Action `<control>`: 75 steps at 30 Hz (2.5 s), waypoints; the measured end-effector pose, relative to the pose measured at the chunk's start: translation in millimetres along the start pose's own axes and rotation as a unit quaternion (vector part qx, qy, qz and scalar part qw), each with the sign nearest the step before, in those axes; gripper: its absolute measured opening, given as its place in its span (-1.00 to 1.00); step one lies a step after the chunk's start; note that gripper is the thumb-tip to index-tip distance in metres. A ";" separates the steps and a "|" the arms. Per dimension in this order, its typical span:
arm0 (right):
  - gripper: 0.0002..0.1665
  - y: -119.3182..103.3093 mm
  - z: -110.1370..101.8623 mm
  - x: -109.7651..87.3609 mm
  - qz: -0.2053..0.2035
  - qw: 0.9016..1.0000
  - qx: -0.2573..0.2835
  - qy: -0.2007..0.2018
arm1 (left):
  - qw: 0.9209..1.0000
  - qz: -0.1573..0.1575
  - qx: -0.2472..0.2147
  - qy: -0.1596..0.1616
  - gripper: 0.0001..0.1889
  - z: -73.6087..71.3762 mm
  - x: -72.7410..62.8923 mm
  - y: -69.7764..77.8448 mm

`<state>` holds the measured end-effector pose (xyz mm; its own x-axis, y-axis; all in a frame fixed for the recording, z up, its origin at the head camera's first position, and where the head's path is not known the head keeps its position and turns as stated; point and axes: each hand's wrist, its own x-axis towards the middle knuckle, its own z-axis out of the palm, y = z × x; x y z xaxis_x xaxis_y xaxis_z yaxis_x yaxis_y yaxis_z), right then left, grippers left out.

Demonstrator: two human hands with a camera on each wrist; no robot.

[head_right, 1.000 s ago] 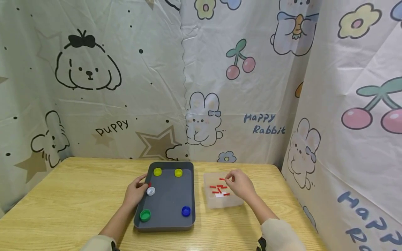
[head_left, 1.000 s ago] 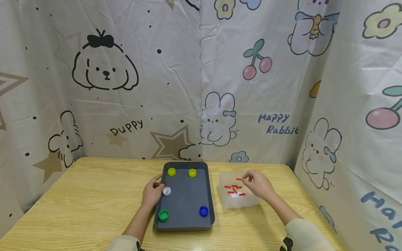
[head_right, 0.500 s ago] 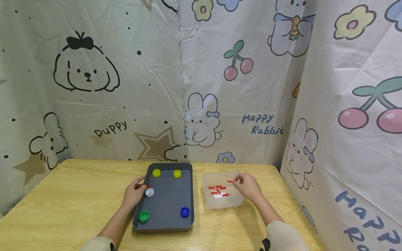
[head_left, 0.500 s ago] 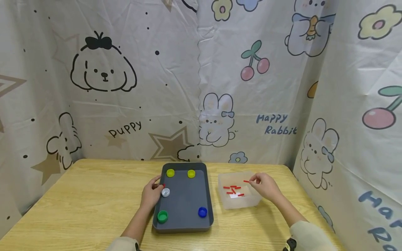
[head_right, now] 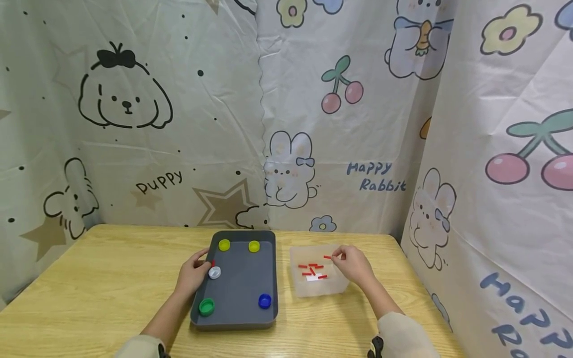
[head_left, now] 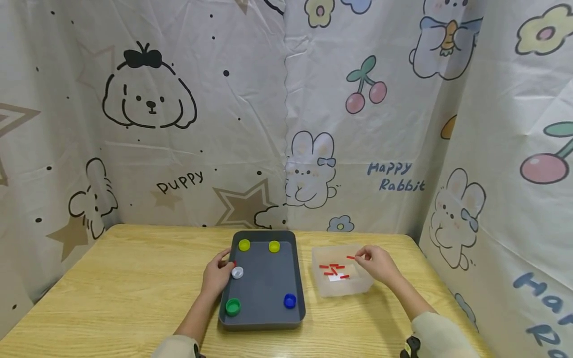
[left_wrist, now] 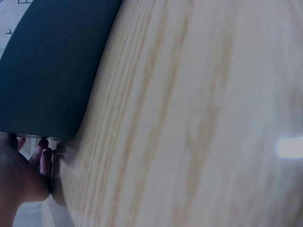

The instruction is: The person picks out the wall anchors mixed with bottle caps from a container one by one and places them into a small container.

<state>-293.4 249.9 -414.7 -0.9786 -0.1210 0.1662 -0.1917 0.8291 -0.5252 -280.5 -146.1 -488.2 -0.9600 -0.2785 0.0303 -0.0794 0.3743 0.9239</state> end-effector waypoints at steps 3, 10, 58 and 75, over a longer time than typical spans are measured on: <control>-0.84 -0.6 -1.1 -0.1 -0.001 1.000 0.001 -0.001 | 1.000 0.000 0.002 0.000 -0.51 0.1 0.6 0.2; -0.84 -1.2 -1.7 -0.7 0.003 1.000 -0.005 -0.001 | 1.000 -0.003 0.003 0.000 -0.51 -1.4 -0.5 1.0; -0.88 -159.0 98.0 39.2 -0.169 0.983 -0.038 -0.060 | 1.000 0.007 -0.002 0.003 -0.54 -0.4 3.1 -3.8; -0.88 -181.6 157.7 44.4 -0.124 0.988 -0.020 -0.095 | 1.000 0.010 0.009 0.007 -0.57 -0.8 1.5 -2.3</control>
<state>-313.8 7.9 -443.6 -0.8991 -0.4198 0.1242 -0.4278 0.7820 -0.4534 -281.6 -148.1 -489.9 -0.9578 -0.2826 0.0532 -0.0659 0.3958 0.9160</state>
